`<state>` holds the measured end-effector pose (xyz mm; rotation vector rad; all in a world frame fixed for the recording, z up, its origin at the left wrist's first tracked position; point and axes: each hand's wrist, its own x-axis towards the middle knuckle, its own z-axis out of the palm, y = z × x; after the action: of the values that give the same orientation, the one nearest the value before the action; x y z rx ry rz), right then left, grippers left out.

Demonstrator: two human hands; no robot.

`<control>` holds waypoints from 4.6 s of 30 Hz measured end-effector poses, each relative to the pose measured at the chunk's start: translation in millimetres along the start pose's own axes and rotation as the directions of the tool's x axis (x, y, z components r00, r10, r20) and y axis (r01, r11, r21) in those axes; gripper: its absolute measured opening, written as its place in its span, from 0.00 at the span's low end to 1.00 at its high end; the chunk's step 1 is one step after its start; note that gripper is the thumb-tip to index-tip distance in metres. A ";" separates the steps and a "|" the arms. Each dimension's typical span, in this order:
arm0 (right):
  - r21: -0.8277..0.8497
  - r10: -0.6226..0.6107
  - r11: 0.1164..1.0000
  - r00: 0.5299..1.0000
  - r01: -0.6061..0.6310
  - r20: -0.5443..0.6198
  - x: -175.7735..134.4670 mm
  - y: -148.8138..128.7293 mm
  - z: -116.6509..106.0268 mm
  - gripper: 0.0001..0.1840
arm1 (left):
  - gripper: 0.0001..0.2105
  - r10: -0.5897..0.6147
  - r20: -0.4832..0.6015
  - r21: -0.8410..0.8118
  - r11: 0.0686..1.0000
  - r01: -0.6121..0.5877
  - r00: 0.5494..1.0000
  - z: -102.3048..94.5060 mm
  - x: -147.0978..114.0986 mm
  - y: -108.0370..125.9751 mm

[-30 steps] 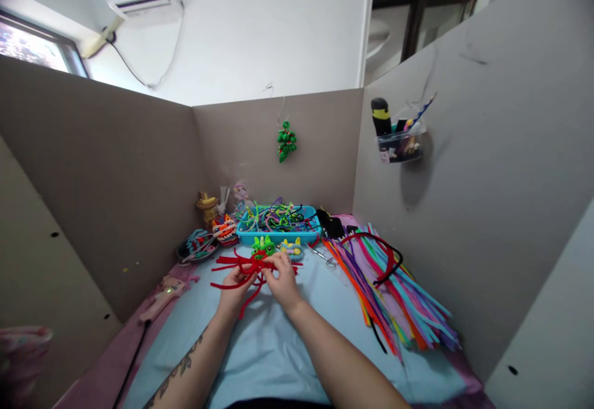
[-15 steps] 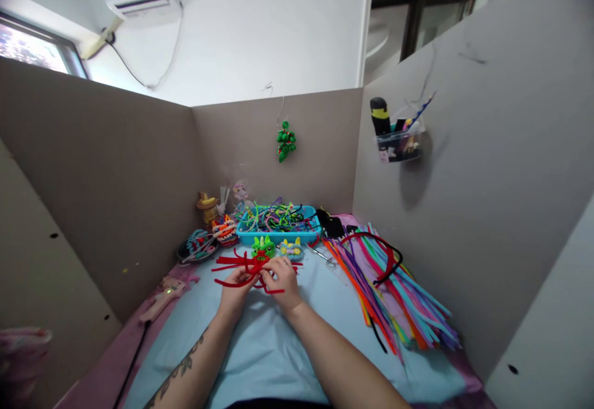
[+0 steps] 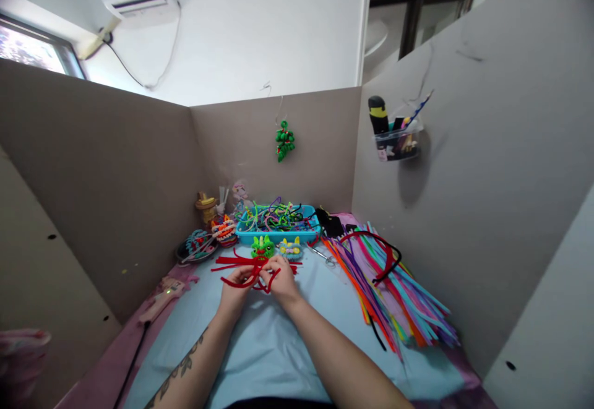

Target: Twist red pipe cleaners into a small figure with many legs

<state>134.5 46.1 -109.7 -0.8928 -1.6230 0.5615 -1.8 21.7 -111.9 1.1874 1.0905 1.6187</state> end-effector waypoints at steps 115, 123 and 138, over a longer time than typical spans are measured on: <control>0.289 0.282 0.922 0.958 -0.258 -0.046 9.2 19.6 -1.4 0.15 | 0.20 0.115 -0.058 0.110 0.988 -0.108 0.992 -0.3 -2.6 3.0; 0.565 0.527 0.553 0.782 -0.612 0.332 10.4 12.9 -3.8 0.16 | 0.19 0.108 -0.074 0.013 0.994 -0.107 0.991 -1.8 1.5 -0.3; -0.005 -0.078 0.997 0.981 0.079 -0.177 14.6 6.2 -29.6 0.08 | 0.16 0.368 -0.485 0.425 0.892 -0.154 0.793 -18.0 6.1 -8.8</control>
<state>163.7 58.4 -98.5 -0.8488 -1.4893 0.4171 -19.3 26.9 -121.9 1.1667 1.7202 2.1310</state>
